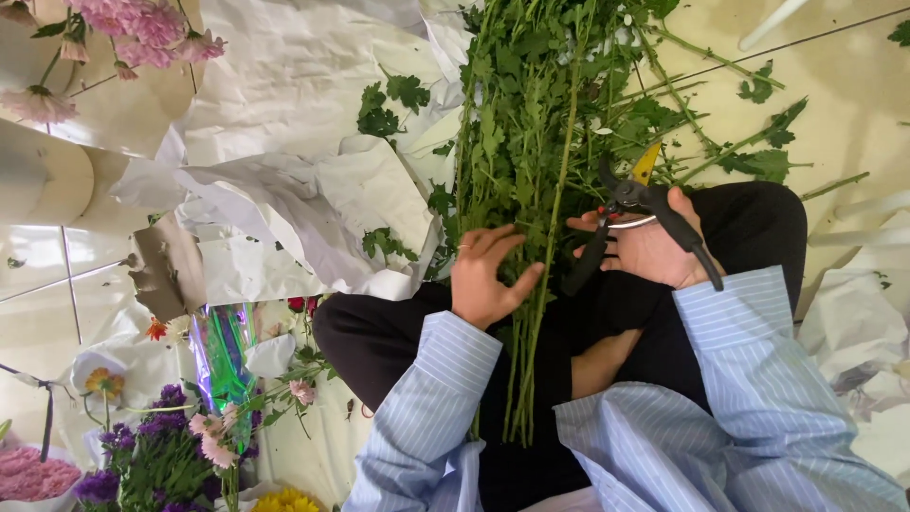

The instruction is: Trimming flower stems and preparing a floral arrangement while sitting on the floor

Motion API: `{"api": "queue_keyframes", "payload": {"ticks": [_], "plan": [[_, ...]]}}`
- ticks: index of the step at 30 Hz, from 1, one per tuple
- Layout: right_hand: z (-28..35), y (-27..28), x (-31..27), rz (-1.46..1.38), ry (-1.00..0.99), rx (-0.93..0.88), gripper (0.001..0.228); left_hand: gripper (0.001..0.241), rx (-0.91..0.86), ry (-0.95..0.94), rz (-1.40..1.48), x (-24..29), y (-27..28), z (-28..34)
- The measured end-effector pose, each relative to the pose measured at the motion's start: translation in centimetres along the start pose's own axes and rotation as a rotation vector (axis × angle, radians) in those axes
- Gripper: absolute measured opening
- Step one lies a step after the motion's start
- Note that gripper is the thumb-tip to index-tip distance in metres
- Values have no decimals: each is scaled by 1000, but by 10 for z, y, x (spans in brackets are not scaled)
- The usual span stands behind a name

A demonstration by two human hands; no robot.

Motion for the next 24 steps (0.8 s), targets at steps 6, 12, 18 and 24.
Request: {"api": "queue_keyframes", "payload": {"ticks": [6,12,18,24], "plan": [[-11,28,17,19,-10,37,95,83,353,507,162,-94,-2,54],[-28,32,53,24,-127,40,83,101,49,1201,1186,-126,-86,94],[-42,44,66,-11,-124,168,72,108,-391,867,823,-24,-32,27],[-44,-14,43,-69,-47,93,75,76,-121,764,1115,-43,-24,21]]}}
Point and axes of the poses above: each hand's wrist, its own z-axis away from the middle knuckle, its own y-axis out of the back of the hand, x = y × z, the point moved 9 cm from there along -z, towards the middle knuckle, and after that the axes turned 9 degrees about -y, right-handed, at the moved point
